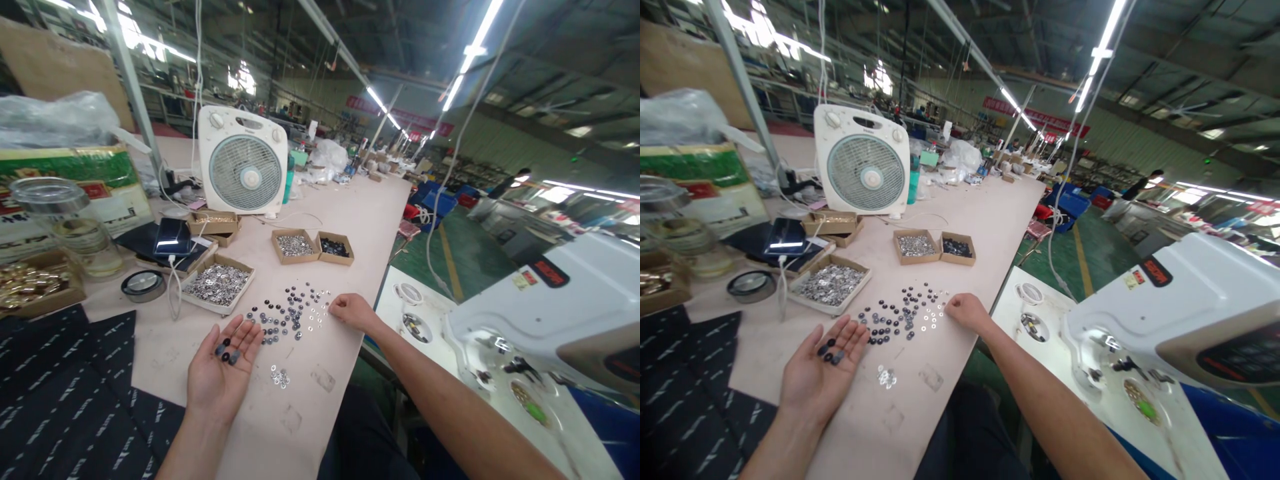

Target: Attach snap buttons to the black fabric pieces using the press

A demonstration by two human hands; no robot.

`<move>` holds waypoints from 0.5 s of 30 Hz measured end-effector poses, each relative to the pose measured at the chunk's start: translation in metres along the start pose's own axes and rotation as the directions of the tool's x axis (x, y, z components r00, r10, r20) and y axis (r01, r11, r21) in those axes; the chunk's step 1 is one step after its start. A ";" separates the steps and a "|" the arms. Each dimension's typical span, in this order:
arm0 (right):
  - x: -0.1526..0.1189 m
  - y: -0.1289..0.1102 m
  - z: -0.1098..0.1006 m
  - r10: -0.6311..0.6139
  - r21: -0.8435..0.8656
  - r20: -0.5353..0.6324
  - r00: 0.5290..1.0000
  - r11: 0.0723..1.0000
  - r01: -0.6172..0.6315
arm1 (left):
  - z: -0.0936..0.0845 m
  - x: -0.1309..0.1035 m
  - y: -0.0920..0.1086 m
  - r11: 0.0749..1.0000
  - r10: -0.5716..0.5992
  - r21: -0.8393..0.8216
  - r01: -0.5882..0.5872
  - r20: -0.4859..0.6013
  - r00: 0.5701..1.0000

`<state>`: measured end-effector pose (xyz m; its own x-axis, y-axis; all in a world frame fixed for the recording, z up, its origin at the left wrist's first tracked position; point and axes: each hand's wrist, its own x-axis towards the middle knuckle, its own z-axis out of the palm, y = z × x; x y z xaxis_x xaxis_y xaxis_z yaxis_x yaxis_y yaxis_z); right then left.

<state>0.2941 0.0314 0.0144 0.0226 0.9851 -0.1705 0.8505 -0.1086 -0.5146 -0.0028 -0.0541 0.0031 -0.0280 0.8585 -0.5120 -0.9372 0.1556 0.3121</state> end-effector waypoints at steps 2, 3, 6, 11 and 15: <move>-0.004 0.001 -0.003 0.002 -0.018 -0.007 1.000 1.000 -0.002 | -0.001 0.001 0.000 1.000 0.003 -0.001 -0.003 0.008 1.000; -0.006 0.002 -0.004 0.003 -0.026 -0.011 1.000 1.000 -0.004 | -0.002 0.001 0.000 1.000 0.002 -0.001 -0.002 0.012 1.000; -0.009 0.005 -0.006 0.004 -0.035 -0.033 0.999 0.999 -0.005 | -0.002 0.001 -0.001 1.000 -0.007 0.002 0.007 0.015 1.000; 0.000 0.003 0.002 -0.081 -0.018 -0.135 0.988 0.997 0.079 | 0.002 -0.002 -0.001 1.000 -0.002 0.009 0.002 -0.007 1.000; 0.005 0.002 0.009 -0.203 -0.099 -0.128 0.971 0.977 0.191 | 0.003 -0.002 0.000 1.000 0.006 0.002 -0.006 -0.006 1.000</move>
<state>0.2913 0.0353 0.0053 -0.0834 0.9954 0.0462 0.8871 0.0953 -0.4516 -0.0022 -0.0547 0.0067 -0.0358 0.8565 -0.5149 -0.9362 0.1515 0.3172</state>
